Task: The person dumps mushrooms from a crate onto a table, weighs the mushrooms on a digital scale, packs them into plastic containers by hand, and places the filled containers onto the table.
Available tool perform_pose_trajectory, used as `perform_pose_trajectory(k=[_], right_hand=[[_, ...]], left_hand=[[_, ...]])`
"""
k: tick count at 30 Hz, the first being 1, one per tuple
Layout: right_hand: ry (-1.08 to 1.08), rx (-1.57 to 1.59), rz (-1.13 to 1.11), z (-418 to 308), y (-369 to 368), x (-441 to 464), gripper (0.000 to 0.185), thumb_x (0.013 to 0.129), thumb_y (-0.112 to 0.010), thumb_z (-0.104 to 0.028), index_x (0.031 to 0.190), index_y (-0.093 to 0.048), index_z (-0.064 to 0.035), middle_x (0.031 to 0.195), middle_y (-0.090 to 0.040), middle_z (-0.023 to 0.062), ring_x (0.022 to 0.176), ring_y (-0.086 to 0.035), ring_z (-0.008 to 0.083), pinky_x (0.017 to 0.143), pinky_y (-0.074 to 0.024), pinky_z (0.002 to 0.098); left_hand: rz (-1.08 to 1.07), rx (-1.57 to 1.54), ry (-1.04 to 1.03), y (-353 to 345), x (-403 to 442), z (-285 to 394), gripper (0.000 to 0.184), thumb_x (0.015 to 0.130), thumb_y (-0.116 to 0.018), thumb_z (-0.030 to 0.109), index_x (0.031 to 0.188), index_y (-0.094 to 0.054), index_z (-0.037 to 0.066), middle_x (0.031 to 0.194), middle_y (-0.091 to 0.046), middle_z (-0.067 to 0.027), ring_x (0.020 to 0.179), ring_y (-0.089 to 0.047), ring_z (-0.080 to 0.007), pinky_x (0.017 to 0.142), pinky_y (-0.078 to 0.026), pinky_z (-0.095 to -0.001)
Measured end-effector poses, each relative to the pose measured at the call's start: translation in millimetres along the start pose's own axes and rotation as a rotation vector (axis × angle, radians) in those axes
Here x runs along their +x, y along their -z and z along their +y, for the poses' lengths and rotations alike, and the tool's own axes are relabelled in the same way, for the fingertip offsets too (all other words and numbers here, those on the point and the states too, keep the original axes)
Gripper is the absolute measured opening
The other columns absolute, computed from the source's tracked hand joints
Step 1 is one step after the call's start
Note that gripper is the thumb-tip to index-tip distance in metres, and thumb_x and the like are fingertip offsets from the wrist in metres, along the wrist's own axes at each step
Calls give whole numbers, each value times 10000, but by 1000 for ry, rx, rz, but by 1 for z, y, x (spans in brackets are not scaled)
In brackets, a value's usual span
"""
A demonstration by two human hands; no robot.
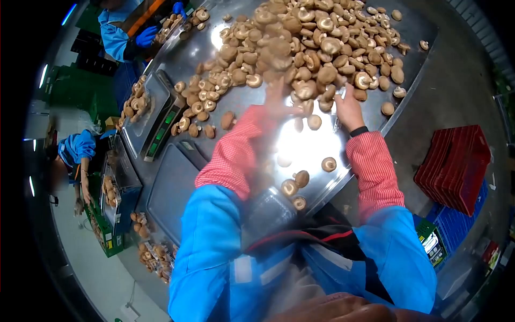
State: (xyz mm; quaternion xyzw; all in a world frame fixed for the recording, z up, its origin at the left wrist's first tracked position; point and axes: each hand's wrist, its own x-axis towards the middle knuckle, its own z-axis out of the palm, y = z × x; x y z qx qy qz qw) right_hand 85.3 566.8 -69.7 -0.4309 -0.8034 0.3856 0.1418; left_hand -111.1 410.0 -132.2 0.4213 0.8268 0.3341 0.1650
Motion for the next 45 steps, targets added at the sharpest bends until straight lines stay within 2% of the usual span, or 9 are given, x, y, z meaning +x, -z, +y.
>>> perform_pose_trajectory(k=[5, 10, 13, 21, 25, 30, 33, 38, 45], right_hand=[[113, 261, -18, 16, -14, 0, 560, 927, -414, -308, 1408, -215, -101, 1094, -586, 337, 950, -598, 488, 859, -454, 481], [-203, 899, -251, 24, -9, -22, 585, 912, -410, -222, 1448, -177, -194, 869, -524, 76, 694, -547, 142, 565, -523, 283], [-246, 1038, -247, 26, -16, -41, 586, 914, -413, -222, 1449, -177, -201, 963, -549, 91, 713, -568, 161, 579, -535, 305], [-378, 1371, -161, 30, -27, -87, 343, 914, -436, -267, 1225, -397, -129, 1083, -509, 109, 926, -599, 228, 799, -533, 366], [-217, 1372, -63, 30, -24, -101, 420, 903, -439, -209, 1296, -341, -101, 1122, -484, 130, 1023, -556, 238, 866, -508, 353], [-218, 1381, -75, 6, -34, -125, 394, 988, -405, -318, 1306, -393, -85, 1117, -528, 92, 991, -571, 200, 893, -480, 333], [-210, 1241, -261, -15, -13, -143, 487, 1005, -383, -415, 1351, -387, -73, 1072, -549, 93, 971, -578, 194, 877, -488, 318], [274, -385, -37, 25, 12, -137, 656, 891, -554, -510, 1424, -396, -161, 986, -547, 198, 880, -576, 357, 777, -497, 435], [513, -564, -358, -10, -29, -203, 643, 730, -695, -513, 1258, -559, -174, 992, -528, 175, 904, -564, 334, 732, -523, 424]], left_hand=[[-64, -313, 21, -12, -16, 44, 1211, 441, -885, 385, 1448, -286, 80, 1371, -269, -302, 1323, -261, -473, 1097, -306, -481], [6, -197, -80, -16, -55, 96, 968, 596, -856, 234, 1422, -360, 141, 1346, -326, -250, 1183, -460, -413, 999, -434, -439], [-130, 189, -72, 2, -94, 157, 893, 630, -838, 242, 1399, -394, 149, 1373, -348, -211, 1186, -452, -407, 972, -443, -453], [94, -7, -430, -11, -137, 153, 797, 665, -786, 205, 1371, -425, 115, 1331, -444, -160, 1213, -411, -363, 999, -374, -449], [303, 45, -89, 19, -156, 116, 538, 822, -669, 173, 1306, -479, 35, 1141, -583, -177, 1080, -559, -329, 916, -443, -441], [54, -500, 342, 12, -176, 65, 368, 921, -565, 131, 1263, -503, 7, 918, -648, -100, 794, -658, -197, 624, -534, -324], [19, -713, 505, 40, -186, 78, 286, 926, -540, 69, 1201, -534, -10, 944, -660, -100, 701, -649, -144, 553, -538, -254], [51, -864, 599, 113, -217, 76, 243, 927, -506, 28, 1163, -539, -17, 1042, -664, -132, 639, -604, -120, 580, -533, -223], [92, -857, 513, 186, -262, 31, 220, 943, -502, 47, 1153, -541, -5, 1059, -666, -129, 635, -609, -94, 557, -521, -193]])
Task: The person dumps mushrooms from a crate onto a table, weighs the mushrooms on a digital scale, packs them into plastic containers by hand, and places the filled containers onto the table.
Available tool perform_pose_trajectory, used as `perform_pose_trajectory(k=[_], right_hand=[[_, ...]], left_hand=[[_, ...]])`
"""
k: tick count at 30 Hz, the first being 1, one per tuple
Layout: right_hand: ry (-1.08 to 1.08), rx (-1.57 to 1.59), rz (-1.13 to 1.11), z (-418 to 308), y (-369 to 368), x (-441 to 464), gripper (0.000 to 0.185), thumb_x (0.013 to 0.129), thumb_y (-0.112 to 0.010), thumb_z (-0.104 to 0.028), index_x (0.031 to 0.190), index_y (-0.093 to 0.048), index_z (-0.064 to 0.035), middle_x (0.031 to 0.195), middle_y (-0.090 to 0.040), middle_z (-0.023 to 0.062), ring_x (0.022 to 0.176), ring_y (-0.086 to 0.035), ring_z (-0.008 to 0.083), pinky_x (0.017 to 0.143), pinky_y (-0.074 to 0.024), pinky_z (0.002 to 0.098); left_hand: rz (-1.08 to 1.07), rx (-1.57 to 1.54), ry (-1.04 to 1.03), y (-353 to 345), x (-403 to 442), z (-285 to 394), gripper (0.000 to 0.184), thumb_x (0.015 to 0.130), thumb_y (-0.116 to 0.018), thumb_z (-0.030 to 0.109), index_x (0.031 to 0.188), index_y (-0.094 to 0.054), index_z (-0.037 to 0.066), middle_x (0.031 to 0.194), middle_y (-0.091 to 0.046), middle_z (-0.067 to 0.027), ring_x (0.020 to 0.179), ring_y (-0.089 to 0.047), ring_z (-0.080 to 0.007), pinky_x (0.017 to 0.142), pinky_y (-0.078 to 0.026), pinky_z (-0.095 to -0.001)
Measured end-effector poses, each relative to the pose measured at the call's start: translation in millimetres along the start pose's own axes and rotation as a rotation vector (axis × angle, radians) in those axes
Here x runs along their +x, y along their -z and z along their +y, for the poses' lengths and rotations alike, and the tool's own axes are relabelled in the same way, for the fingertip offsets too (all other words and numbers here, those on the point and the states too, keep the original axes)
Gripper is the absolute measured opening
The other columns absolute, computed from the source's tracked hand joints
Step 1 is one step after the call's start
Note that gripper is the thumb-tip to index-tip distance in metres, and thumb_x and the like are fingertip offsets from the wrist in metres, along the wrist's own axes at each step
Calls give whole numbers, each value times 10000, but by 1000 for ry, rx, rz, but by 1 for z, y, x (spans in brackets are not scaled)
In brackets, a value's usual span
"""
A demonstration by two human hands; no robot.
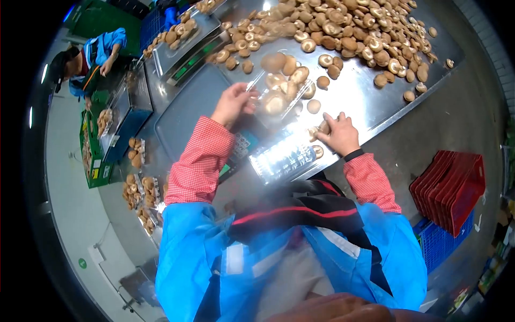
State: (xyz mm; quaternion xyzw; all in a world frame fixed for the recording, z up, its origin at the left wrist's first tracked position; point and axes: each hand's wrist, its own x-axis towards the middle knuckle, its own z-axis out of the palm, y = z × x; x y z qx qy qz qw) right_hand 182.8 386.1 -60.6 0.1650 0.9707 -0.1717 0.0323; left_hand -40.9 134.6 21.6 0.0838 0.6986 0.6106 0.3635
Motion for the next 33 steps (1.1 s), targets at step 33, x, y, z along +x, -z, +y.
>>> perform_pose_trajectory(k=[33], right_hand=[[691, 510, 281, -272, 44, 115, 306, 862, -633, -254, 1104, -629, -68, 945, -583, 148, 873, -591, 337, 740, -488, 405]], left_hand=[[552, 30, -171, 184, -97, -79, 314, 975, -489, 136, 1264, -557, 35, 1018, -667, -48, 651, -559, -59, 575, -483, -191]])
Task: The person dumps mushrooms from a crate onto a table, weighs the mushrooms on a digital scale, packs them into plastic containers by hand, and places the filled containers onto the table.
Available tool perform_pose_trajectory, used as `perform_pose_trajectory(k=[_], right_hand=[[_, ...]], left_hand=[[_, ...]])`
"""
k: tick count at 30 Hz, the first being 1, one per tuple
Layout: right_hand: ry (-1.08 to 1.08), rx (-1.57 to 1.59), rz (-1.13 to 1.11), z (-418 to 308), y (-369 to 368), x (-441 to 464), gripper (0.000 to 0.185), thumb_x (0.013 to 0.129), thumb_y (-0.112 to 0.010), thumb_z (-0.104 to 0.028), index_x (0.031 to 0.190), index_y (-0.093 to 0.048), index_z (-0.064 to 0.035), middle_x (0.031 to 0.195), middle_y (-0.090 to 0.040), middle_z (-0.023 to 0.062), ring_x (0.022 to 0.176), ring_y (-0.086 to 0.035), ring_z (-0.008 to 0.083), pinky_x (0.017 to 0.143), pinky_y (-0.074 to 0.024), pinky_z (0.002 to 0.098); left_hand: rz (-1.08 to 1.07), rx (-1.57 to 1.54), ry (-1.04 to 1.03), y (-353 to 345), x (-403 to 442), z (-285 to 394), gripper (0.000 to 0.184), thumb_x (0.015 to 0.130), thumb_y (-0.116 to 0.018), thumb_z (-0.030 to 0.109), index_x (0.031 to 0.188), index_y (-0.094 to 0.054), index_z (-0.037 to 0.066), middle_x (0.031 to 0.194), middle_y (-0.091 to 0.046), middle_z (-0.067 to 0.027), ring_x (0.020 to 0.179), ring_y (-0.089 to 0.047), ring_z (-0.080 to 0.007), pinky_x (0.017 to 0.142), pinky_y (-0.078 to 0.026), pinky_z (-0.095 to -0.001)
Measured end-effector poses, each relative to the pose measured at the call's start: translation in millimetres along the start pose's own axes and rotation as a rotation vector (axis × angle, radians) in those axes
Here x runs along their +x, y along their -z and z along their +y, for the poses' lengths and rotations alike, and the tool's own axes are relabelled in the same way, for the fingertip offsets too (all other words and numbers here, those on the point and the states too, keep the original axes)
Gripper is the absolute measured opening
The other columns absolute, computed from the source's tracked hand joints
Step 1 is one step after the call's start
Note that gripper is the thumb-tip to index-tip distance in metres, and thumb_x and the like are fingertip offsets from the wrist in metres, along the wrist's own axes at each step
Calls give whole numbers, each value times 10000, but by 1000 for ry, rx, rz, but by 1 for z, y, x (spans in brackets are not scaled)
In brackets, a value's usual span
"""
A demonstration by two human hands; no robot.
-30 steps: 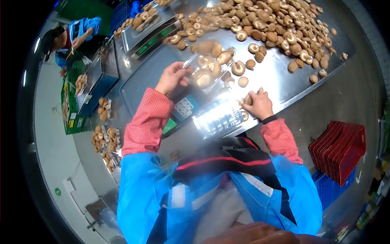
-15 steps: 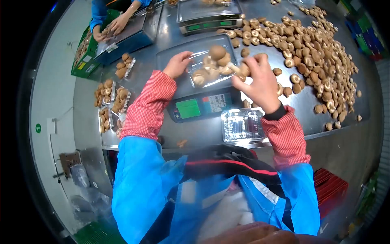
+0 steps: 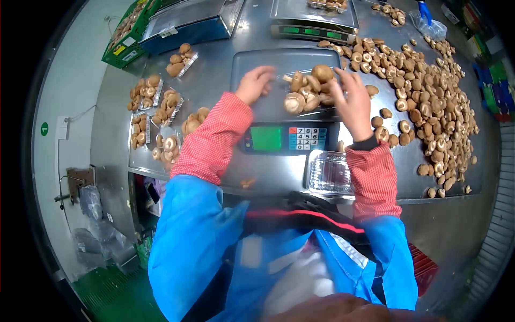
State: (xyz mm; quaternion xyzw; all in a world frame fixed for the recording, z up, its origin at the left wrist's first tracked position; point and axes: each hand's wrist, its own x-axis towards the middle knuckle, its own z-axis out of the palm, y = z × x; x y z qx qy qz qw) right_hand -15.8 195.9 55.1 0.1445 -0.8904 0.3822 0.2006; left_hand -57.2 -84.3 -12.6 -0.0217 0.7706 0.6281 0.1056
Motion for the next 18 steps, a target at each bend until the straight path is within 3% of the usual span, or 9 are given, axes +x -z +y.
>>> perform_pose_trajectory(k=[3, 6, 7, 8, 11, 13, 16, 18], right_hand=[[-188, 19, -14, 29, 17, -29, 255, 889, -624, -202, 1098, -628, -56, 921, -576, 109, 782, -610, 250, 693, -495, 338], [-199, -28, -32, 44, 21, -51, 207, 905, -611, -171, 1077, -635, -57, 881, -571, 84, 731, -597, 200, 660, -488, 318], [-194, -41, -23, 44, 21, -54, 225, 898, -617, -155, 1096, -624, -48, 863, -569, 87, 729, -592, 204, 660, -483, 324], [-213, -18, -16, 43, 19, -55, 243, 893, -621, -148, 1112, -615, -43, 859, -567, 89, 728, -589, 207, 658, -480, 328], [-187, -52, -8, 38, 14, -43, 367, 870, -632, -128, 1218, -550, -46, 884, -574, 107, 768, -583, 243, 693, -479, 348], [-80, -80, 44, 44, 4, -29, 429, 867, -637, -152, 1266, -512, -57, 948, -589, 118, 848, -585, 277, 756, -477, 379], [71, -151, 124, 42, -12, -2, 453, 891, -605, -251, 1300, -492, -95, 1026, -593, 124, 931, -576, 309, 800, -468, 421], [80, -323, 35, 41, -24, 8, 443, 904, -569, -315, 1297, -504, -121, 1053, -591, 121, 952, -569, 323, 805, -462, 446]], left_hand=[[87, -19, -17, 11, -15, -9, 312, 972, -506, 146, 1259, -557, 34, 1015, -666, -51, 671, -555, -58, 578, -484, -192], [217, 23, -135, 12, -25, -15, 389, 919, -597, 183, 1278, -541, 41, 1057, -656, -68, 870, -614, -132, 753, -509, -266], [256, 63, -189, 13, -29, -13, 408, 916, -611, 185, 1286, -530, 34, 1076, -652, -77, 915, -622, -149, 795, -512, -278], [257, 57, -215, 10, -31, -9, 504, 870, -680, 247, 1294, -516, 30, 1179, -615, -130, 1083, -594, -230, 933, -471, -336], [276, 427, -421, -10, -46, 34, 664, 819, -735, 302, 1370, -453, 62, 1314, -531, -104, 1219, -501, -229, 1000, -415, -336], [249, 581, -528, -26, -47, 47, 825, 723, -790, 370, 1399, -416, 81, 1378, -466, -123, 1291, -428, -293, 1059, -366, -385], [258, 722, -649, -61, -46, 51, 952, 643, -809, 475, 1407, -390, 91, 1365, -463, -169, 1280, -418, -352, 1070, -343, -450], [258, 805, -683, -76, -38, 41, 937, 633, -789, 546, 1373, -441, 88, 1350, -478, -178, 1267, -426, -358, 1067, -340, -461]])
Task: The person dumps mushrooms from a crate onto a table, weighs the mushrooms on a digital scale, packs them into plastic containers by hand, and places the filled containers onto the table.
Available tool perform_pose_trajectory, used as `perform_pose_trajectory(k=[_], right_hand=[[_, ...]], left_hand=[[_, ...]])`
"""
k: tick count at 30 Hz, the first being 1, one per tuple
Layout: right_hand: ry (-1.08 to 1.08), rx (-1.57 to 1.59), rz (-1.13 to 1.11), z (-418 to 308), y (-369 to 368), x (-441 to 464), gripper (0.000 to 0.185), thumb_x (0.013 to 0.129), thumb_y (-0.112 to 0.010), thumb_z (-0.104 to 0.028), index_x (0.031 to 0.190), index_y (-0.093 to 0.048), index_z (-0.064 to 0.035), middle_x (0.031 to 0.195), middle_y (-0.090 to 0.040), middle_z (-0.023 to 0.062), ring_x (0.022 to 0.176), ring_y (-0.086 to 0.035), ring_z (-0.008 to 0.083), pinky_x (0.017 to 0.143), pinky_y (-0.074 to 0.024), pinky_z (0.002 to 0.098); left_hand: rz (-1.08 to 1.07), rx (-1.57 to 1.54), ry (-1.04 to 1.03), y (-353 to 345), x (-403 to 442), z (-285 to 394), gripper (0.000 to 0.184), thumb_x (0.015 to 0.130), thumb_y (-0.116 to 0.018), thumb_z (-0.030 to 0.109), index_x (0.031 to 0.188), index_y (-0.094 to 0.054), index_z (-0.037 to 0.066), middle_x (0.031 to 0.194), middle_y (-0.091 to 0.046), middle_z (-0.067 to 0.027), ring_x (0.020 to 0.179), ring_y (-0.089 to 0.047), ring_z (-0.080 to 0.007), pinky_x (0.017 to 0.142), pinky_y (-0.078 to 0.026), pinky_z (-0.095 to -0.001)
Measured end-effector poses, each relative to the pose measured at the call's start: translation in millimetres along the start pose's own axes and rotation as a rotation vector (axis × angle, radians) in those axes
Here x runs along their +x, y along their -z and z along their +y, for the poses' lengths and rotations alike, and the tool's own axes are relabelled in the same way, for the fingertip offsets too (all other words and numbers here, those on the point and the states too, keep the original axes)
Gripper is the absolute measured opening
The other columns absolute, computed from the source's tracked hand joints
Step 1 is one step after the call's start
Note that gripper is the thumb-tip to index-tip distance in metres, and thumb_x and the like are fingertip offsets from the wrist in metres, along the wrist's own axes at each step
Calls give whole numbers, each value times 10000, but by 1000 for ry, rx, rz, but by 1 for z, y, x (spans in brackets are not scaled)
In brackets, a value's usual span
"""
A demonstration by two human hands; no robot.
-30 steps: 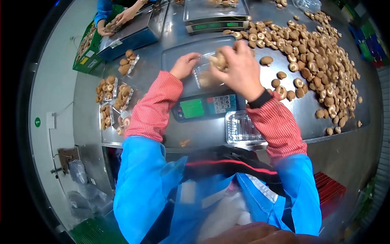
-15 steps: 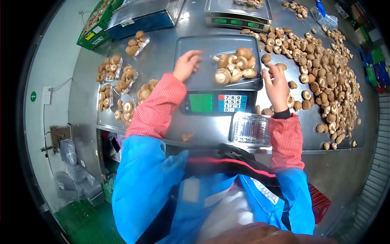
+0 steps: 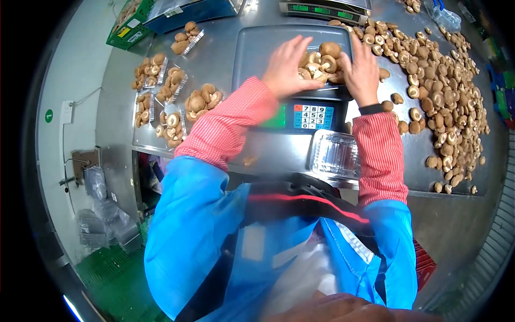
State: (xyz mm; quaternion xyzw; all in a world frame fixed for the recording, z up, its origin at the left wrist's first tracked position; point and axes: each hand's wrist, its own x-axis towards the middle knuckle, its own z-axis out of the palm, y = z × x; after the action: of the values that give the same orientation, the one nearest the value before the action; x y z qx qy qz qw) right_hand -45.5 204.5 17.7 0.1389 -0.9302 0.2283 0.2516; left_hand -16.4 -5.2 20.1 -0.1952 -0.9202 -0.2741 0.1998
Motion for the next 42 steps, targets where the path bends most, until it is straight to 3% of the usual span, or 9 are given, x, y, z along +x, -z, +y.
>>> perform_pose_trajectory(k=[6, 11, 17, 20, 24, 28, 31, 37, 42], right_hand=[[-27, -41, -76, -10, -13, -12, 383, 911, -525, -389, 1208, -598, -159, 1047, -600, 68, 949, -563, 305, 765, -437, 465], [-38, 20, -120, -5, -13, -6, 444, 897, -542, -401, 1251, -575, -137, 1033, -570, 126, 952, -557, 321, 777, -439, 473], [-45, 74, 75, -1, 51, -55, 394, 856, -653, -248, 1198, -584, -64, 974, -553, 154, 881, -549, 339, 754, -443, 437], [-301, 135, -561, 13, 76, -132, 267, 839, -674, -256, 960, -643, -20, 856, -623, 164, 817, -598, 339, 701, -476, 425], [-48, 331, -737, 0, 99, -208, 245, 756, -728, -270, 885, -675, -68, 823, -628, 109, 776, -631, 302, 667, -508, 416], [145, 178, -621, -16, 98, -228, 129, 744, -704, -172, 767, -630, -68, 780, -593, 87, 738, -610, 286, 635, -501, 416], [197, 133, -610, -16, 96, -231, 101, 742, -678, -119, 731, -591, -69, 774, -575, 82, 728, -597, 278, 628, -498, 406], [241, 99, -676, -20, 103, -230, 102, 721, -667, -103, 770, -586, -66, 799, -574, 83, 749, -605, 268, 626, -503, 394], [278, 152, -660, -23, 101, -232, 60, 744, -622, -91, 760, -567, -73, 792, -563, 75, 750, -608, 254, 588, -507, 373]], left_hand=[[-224, 55, -76, -6, 11, -19, 832, 659, -748, 574, 1297, -533, 86, 1379, -467, -148, 1303, -391, -351, 1081, -331, -452], [-274, 116, -79, -1, 13, -12, 875, 659, -761, 539, 1352, -473, 87, 1425, -416, -151, 1323, -371, -352, 1108, -299, -448], [177, -438, 314, 14, -21, -38, 694, 755, -760, 314, 1337, -480, 60, 1347, -466, -159, 1214, -495, -303, 1006, -421, -393], [106, -480, 523, 9, -59, -86, 293, 848, -681, 172, 1111, -642, 49, 1039, -651, -77, 864, -636, -155, 768, -525, -285], [-121, -327, 486, 31, -60, -59, 216, 889, -663, 206, 1005, -684, 24, 868, -671, -29, 786, -600, -92, 723, -489, -238], [-320, -220, 540, 25, -43, -37, 263, 874, -676, 228, 1008, -658, 3, 887, -670, -51, 763, -618, -112, 683, -503, -249], [-426, -587, 780, 19, -36, -36, 260, 881, -657, 161, 1063, -589, -11, 918, -639, -71, 803, -650, -150, 681, -544, -249], [-225, -1169, 1114, 18, -27, -19, 153, 903, -560, 24, 1016, -466, -18, 981, -543, -119, 890, -667, -276, 790, -600, -332], [-68, -1266, 1106, 31, -17, -48, 133, 903, -554, 8, 987, -458, -25, 991, -540, -136, 914, -660, -294, 809, -598, -351]])
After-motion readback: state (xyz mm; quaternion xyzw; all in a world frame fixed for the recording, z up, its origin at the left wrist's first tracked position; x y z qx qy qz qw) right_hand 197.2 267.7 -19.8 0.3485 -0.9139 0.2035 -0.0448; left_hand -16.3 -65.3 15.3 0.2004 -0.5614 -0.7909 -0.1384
